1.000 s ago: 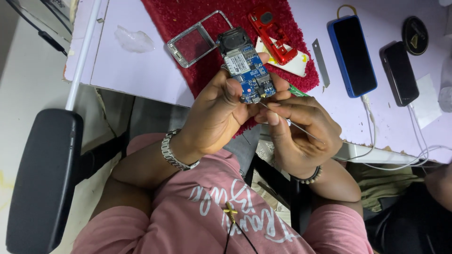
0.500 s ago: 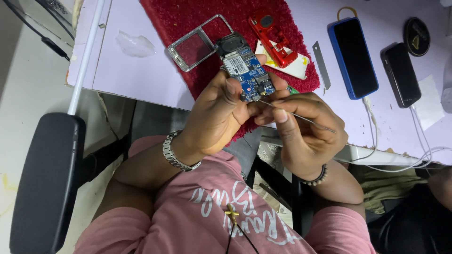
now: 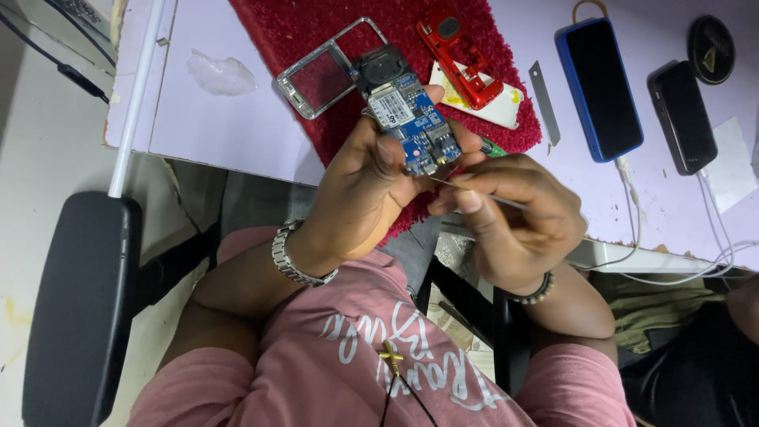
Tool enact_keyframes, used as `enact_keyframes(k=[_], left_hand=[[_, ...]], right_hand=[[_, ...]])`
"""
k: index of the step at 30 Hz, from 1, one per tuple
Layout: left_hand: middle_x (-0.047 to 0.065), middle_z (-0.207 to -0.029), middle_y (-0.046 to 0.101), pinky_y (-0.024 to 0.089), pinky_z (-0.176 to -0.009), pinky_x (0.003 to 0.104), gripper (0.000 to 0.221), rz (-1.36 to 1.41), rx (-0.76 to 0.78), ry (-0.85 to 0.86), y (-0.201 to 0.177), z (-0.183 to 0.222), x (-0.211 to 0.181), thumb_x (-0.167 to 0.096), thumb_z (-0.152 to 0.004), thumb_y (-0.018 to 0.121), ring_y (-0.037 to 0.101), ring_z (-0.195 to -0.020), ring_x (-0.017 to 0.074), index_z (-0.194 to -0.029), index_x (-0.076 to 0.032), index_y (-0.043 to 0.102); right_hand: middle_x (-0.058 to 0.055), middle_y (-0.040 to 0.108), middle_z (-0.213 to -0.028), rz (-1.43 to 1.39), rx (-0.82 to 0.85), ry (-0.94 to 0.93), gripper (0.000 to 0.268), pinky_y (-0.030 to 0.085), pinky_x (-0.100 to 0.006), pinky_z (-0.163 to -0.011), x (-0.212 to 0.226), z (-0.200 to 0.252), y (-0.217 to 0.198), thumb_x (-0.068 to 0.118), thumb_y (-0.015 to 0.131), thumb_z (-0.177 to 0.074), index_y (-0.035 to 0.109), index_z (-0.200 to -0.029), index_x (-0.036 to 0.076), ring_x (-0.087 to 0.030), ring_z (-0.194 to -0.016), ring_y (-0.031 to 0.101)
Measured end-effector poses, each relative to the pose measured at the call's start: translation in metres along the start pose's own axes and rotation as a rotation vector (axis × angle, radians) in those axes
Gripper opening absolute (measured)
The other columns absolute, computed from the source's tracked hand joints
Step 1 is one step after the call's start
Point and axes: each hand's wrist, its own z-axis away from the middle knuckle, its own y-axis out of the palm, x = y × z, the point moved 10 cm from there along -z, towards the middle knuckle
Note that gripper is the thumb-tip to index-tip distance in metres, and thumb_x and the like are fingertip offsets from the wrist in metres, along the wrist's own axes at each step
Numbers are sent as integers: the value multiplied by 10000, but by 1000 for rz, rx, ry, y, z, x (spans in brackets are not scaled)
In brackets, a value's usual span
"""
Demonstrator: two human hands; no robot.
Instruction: Repairing a mobile phone motherboard using a fine probe tool
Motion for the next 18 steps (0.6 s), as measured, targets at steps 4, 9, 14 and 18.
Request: enact_keyframes(k=[4,9,14,18], left_hand=[[283,-1392,668,631,-980,501,781,24,24,1,-2,-2,2,-506,-1021,715,689,-1335,454,-1576,-55,401],[264,-1362,688,612,-957,482,846,36,22,-19,0,-2,3,-548,-989,746,691,-1323,432,-1576,-40,409],[262,-1368,697,621,-1091,555,857,75,31,-31,2,1,6,-542,-988,775,675,-1368,430,-1586,-56,399],[252,-1378,693,621,-1119,547,785,73,42,-22,2,0,8,-540,-1016,755,668,-1385,429,-1552,-72,425]], right_hand=[[-258,675,-958,-1,-7,82,173,670,-330,-658,-6,1,-1,65,640,-1062,647,-1061,-108,-310,-693,782],[-263,706,-991,114,-19,-59,124,687,-357,-705,5,2,-3,31,670,-1050,657,-1076,-90,-314,-727,782],[-246,731,-988,210,63,-125,94,671,-368,-820,11,3,-4,13,675,-1046,675,-1061,-80,-306,-829,784],[-228,744,-951,222,59,-165,101,659,-403,-892,16,0,-1,13,668,-1048,665,-1068,-85,-315,-834,772]])
